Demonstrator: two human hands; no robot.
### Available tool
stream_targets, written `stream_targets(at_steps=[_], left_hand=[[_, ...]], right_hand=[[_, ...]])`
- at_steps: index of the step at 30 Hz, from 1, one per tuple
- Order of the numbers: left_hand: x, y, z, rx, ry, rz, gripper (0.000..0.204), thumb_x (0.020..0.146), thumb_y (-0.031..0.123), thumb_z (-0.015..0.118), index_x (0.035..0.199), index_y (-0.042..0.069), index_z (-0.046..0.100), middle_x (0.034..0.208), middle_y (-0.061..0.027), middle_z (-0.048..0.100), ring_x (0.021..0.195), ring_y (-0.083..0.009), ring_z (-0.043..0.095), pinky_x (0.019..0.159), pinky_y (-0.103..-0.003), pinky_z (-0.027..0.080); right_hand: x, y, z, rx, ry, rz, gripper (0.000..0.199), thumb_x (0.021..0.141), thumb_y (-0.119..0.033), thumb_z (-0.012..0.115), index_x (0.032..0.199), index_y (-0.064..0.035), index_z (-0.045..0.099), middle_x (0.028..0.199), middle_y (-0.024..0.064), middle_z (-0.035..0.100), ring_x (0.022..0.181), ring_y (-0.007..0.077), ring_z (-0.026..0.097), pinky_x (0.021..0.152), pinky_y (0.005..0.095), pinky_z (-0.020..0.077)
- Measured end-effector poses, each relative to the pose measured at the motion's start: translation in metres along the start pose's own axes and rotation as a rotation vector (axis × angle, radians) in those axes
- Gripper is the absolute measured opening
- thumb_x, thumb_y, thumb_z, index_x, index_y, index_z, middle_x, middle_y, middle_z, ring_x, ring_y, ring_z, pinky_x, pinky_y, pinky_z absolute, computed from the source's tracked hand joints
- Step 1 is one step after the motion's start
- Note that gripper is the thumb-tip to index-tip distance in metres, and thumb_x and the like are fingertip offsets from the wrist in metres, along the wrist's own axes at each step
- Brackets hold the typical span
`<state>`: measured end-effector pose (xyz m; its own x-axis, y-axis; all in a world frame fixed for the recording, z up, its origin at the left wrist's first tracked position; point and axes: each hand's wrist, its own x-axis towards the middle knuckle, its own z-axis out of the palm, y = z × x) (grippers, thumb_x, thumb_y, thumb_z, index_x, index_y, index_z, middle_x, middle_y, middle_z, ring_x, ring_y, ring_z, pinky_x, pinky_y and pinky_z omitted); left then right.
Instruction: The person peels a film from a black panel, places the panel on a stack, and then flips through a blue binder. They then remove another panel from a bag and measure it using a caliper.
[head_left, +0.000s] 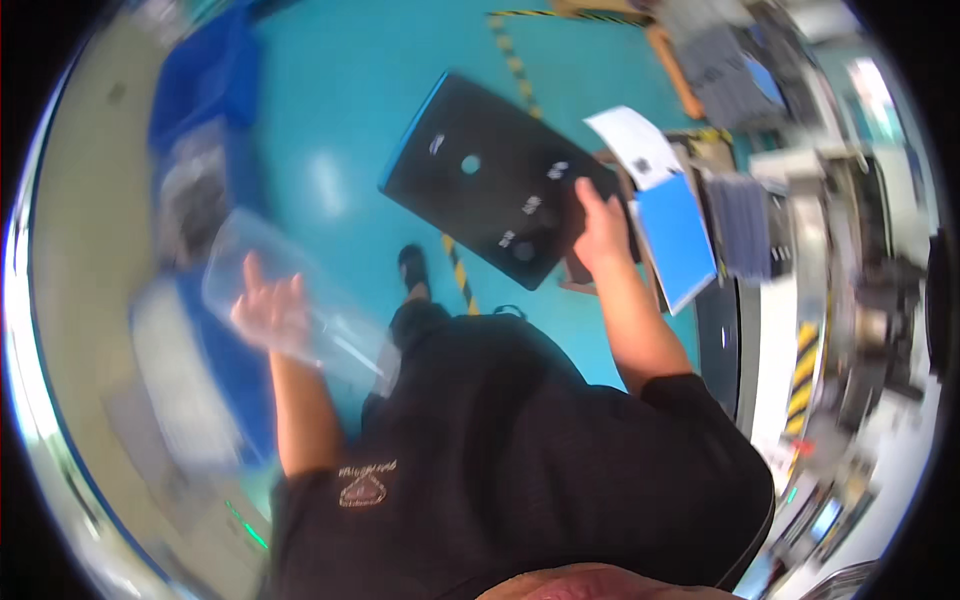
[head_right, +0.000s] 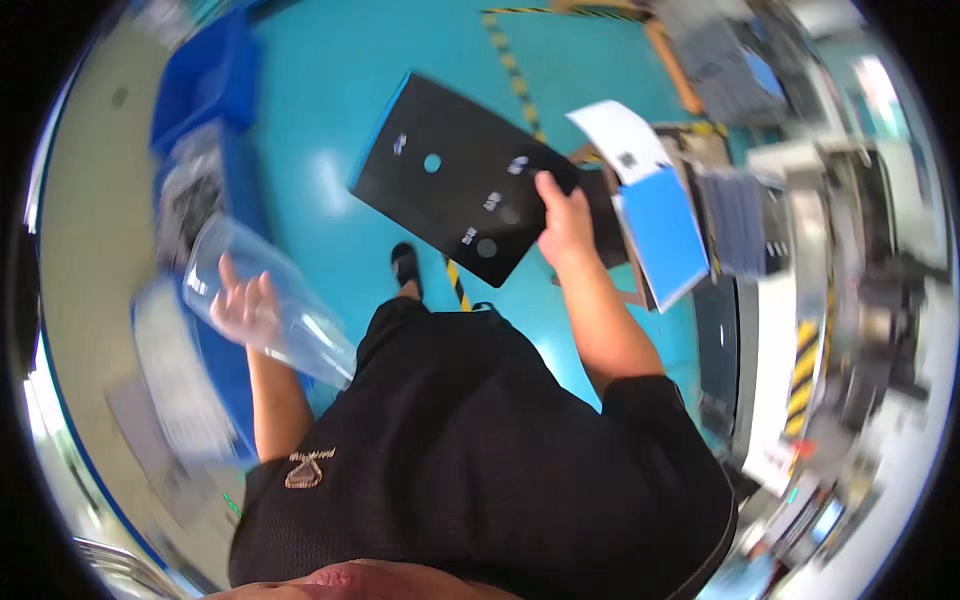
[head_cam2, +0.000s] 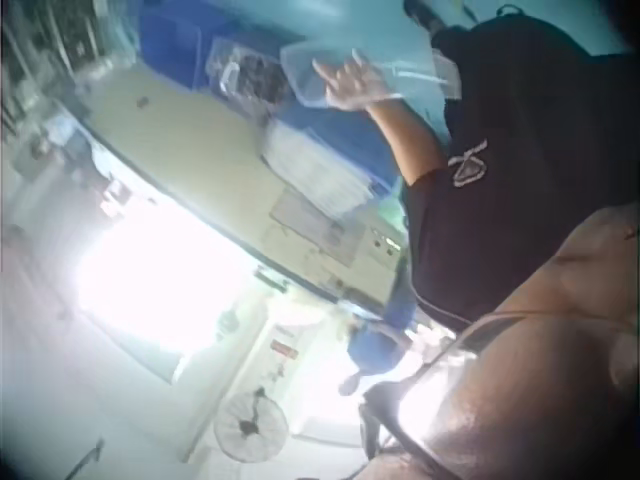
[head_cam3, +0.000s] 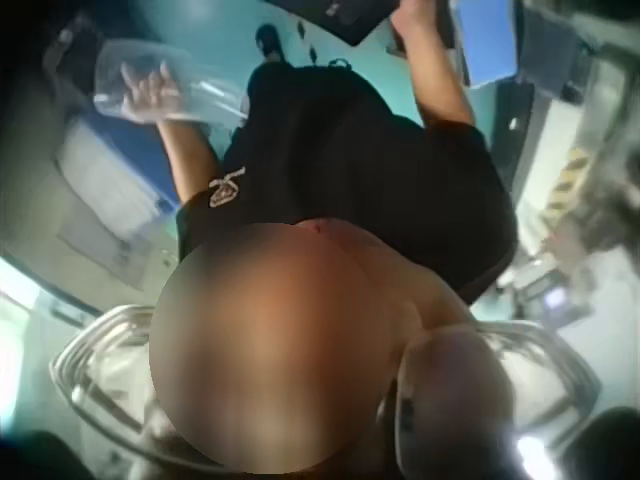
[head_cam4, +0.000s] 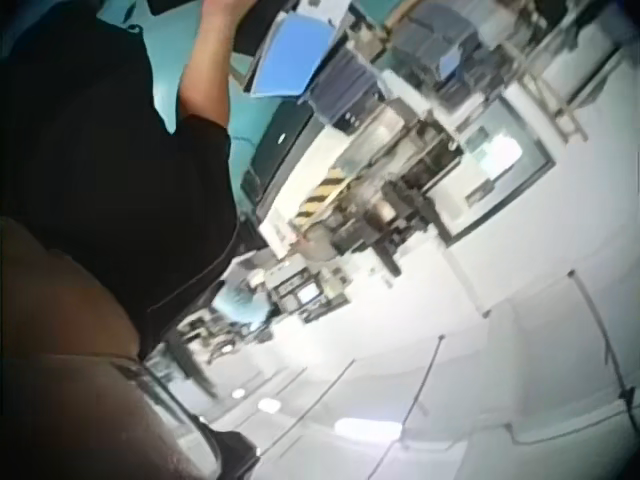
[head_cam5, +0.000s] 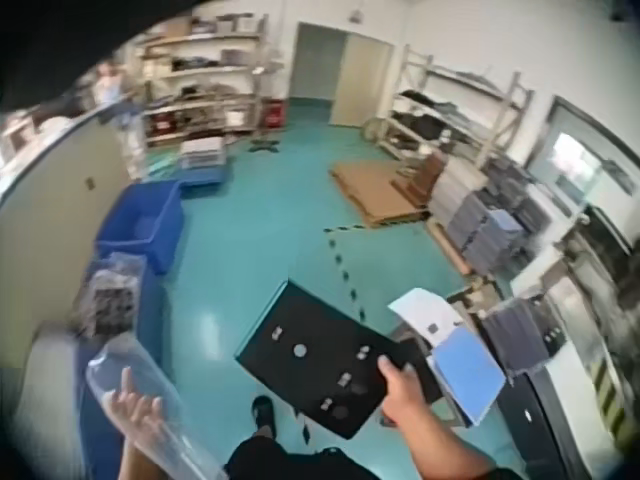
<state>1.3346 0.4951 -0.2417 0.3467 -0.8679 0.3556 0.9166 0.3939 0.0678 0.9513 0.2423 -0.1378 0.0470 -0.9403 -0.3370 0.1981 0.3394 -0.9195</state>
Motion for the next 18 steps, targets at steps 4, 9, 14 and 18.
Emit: stream_targets(at_steps=[4, 9, 14, 18], left_hand=[[0.118, 0.0, -0.026, 0.034, -0.001, -0.173, 0.069, 0.101, 0.048, 0.037, 0.152, 0.002, 0.03, 0.063, -0.0029, 0.056, 0.076, -0.017, 0.061, 0.12, -0.053, 0.022], [0.262, -0.051, -0.041, 0.382, 0.4, -0.232, 0.075, 0.099, 0.055, 0.04, 0.152, 0.003, 0.03, 0.072, -0.0031, 0.064, 0.084, -0.0198, 0.063, 0.121, -0.056, 0.014], [0.392, -0.186, -0.026, -0.133, 0.062, -0.589, 0.068, 0.098, 0.058, 0.037, 0.144, 0.009, 0.045, 0.105, -0.0146, 0.073, 0.108, -0.0289, 0.067, 0.117, -0.062, 0.015], [0.456, -0.301, -0.003, -0.206, 0.102, -0.729, 0.071, 0.096, 0.064, 0.041, 0.138, 0.009, 0.053, 0.1, -0.0128, 0.074, 0.104, -0.0307, 0.069, 0.117, -0.059, 0.024]], right_hand=[[0.051, -0.052, -0.061, -0.834, 0.437, -0.749, 0.041, 0.093, -0.023, 0.066, 0.123, 0.0036, 0.058, 0.103, 0.0156, 0.07, 0.099, 0.0238, 0.066, 0.089, 0.0352, 0.0493], [0.058, -0.076, -0.17, -1.322, 0.517, -0.693, 0.051, 0.091, -0.028, 0.066, 0.133, -0.0007, 0.055, 0.121, 0.0224, 0.064, 0.109, 0.0377, 0.063, 0.091, 0.0408, 0.0504], [0.116, -0.019, -0.122, -1.176, 0.309, -0.221, 0.067, 0.089, -0.035, 0.068, 0.142, -0.0012, 0.046, 0.139, 0.0218, 0.052, 0.131, 0.036, 0.049, 0.111, 0.0445, 0.037], [0.212, -0.024, -0.021, 0.398, -0.503, 0.43, 0.074, 0.097, -0.064, 0.04, 0.144, -0.0065, 0.04, 0.136, 0.0226, 0.055, 0.12, 0.0312, 0.058, 0.1, 0.0449, 0.0474]])
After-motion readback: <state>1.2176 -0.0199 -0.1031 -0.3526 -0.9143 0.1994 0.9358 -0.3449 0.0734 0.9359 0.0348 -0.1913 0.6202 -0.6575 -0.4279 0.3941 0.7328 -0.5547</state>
